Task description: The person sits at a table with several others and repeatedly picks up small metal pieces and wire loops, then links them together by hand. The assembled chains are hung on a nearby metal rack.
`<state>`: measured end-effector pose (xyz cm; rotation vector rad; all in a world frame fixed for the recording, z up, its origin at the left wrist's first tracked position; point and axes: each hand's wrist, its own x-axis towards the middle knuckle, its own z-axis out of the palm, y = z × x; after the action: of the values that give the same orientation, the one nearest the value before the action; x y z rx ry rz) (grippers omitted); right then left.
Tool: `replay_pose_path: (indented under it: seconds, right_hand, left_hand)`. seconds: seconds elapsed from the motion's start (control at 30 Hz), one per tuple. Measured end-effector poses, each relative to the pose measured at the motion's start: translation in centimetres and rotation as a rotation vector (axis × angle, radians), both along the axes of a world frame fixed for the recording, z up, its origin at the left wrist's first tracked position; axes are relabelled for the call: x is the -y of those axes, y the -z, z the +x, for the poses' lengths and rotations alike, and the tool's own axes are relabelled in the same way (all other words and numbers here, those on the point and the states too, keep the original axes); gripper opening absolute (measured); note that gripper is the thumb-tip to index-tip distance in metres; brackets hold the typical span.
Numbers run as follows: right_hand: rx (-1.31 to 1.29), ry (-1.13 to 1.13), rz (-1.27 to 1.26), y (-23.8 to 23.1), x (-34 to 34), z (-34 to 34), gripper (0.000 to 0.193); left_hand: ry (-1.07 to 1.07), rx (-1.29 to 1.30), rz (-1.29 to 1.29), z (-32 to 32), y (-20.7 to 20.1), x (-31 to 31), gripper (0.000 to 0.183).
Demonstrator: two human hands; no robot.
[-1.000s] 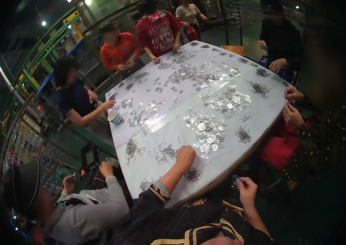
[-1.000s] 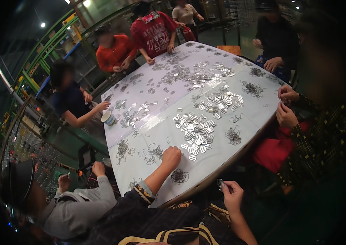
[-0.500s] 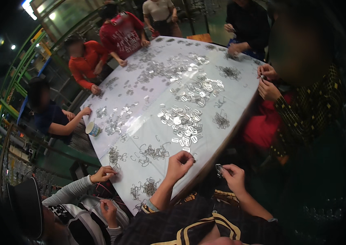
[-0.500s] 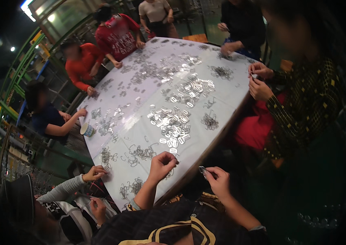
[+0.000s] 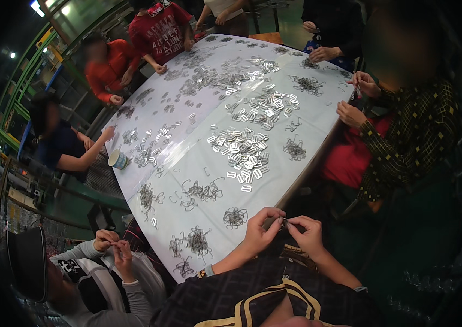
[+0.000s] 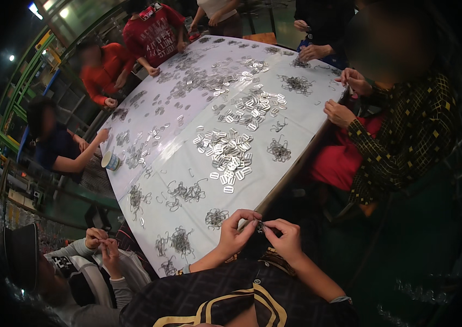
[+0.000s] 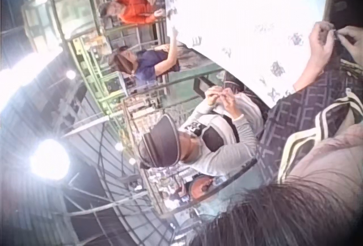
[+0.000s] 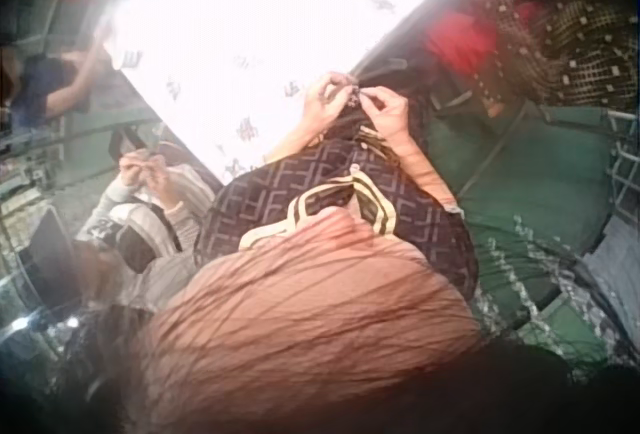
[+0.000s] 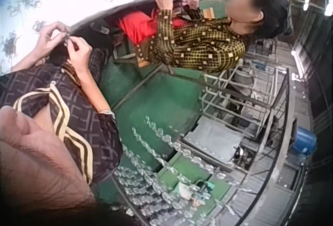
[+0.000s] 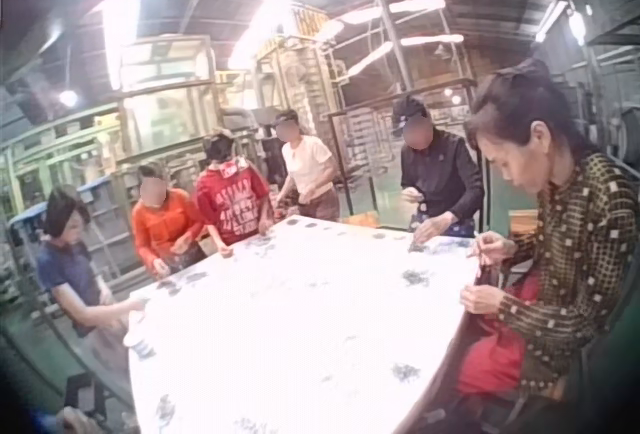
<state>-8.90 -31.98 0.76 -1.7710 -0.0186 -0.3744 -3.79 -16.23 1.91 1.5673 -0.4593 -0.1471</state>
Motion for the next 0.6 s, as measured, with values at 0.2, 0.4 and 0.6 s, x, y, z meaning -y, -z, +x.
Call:
replay_pose_path:
  seconds: [0.2, 0.4, 0.6]
  right_hand:
    - [0.101, -0.098, 0.000, 1.1, 1.7, 1.3, 0.004]
    - [0.041, -0.054, -0.319, 3.0, 0.8, 8.7, 0.015]
    - [-0.024, -0.117, -0.699, 6.4, -2.7, 16.3, 0.030]
  left_hand:
    - [0.039, 0.000, -0.046, -1.3, 0.5, -0.4, 0.008]
    - [0.040, 0.141, 0.039, -2.0, 0.4, -0.8, 0.010]
    - [-0.028, 0.173, 0.025, -2.7, -0.4, -0.5, 0.013]
